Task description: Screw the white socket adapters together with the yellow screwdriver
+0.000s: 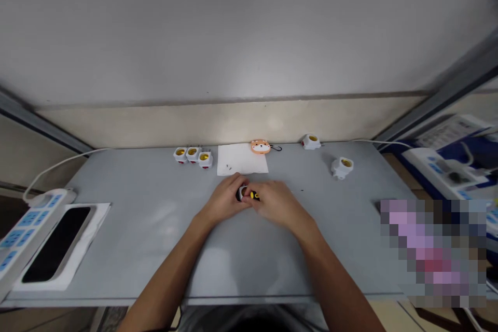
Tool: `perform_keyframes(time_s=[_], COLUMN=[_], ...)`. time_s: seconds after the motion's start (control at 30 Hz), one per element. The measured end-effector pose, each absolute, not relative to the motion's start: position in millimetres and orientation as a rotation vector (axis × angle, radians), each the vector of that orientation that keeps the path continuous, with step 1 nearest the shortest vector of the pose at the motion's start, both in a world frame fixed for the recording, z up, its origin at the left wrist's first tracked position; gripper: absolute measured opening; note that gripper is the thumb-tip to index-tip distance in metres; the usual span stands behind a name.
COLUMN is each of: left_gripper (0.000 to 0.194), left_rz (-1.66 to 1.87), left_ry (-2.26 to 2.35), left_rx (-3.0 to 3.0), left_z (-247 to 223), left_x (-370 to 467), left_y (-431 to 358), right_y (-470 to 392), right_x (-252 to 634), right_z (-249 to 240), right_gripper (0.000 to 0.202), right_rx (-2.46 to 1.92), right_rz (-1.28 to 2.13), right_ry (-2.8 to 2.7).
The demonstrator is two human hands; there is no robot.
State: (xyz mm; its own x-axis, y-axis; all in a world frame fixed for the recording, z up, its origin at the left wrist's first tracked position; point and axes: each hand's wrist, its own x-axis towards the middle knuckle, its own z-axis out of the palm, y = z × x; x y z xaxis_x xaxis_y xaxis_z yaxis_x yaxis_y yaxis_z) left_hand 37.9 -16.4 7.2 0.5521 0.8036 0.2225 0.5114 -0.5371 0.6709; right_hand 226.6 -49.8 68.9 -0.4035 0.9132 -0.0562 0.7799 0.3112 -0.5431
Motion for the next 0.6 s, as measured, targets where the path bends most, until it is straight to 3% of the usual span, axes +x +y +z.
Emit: perform_keyframes(time_s=[0.17,0.3,0.5,0.6], left_gripper=[0.039,0.056,0.055,0.045], left_rz=[0.718,0.703,0.684,0.74], left_ry=[1.093,1.168,1.186,1.172], left_rx=[2.186,2.167,2.158,2.139], left_z=[7,3,3,5], left_x=[38,37,37,37], left_y=[-18,-19,-21,-23], right_y=[-44,-24,-7,-13], right_x=[237,237,226,229], right_z=[70,51,25,28], right_gripper=[0.014,0.019,0.024,0.022], right_rx=[-1.478,-1.719,-1.853,-1.842], right_rz=[0.743,0.499,0.373,0.388], right_ry=[-2.02,-1.776,-1.895,-1.821])
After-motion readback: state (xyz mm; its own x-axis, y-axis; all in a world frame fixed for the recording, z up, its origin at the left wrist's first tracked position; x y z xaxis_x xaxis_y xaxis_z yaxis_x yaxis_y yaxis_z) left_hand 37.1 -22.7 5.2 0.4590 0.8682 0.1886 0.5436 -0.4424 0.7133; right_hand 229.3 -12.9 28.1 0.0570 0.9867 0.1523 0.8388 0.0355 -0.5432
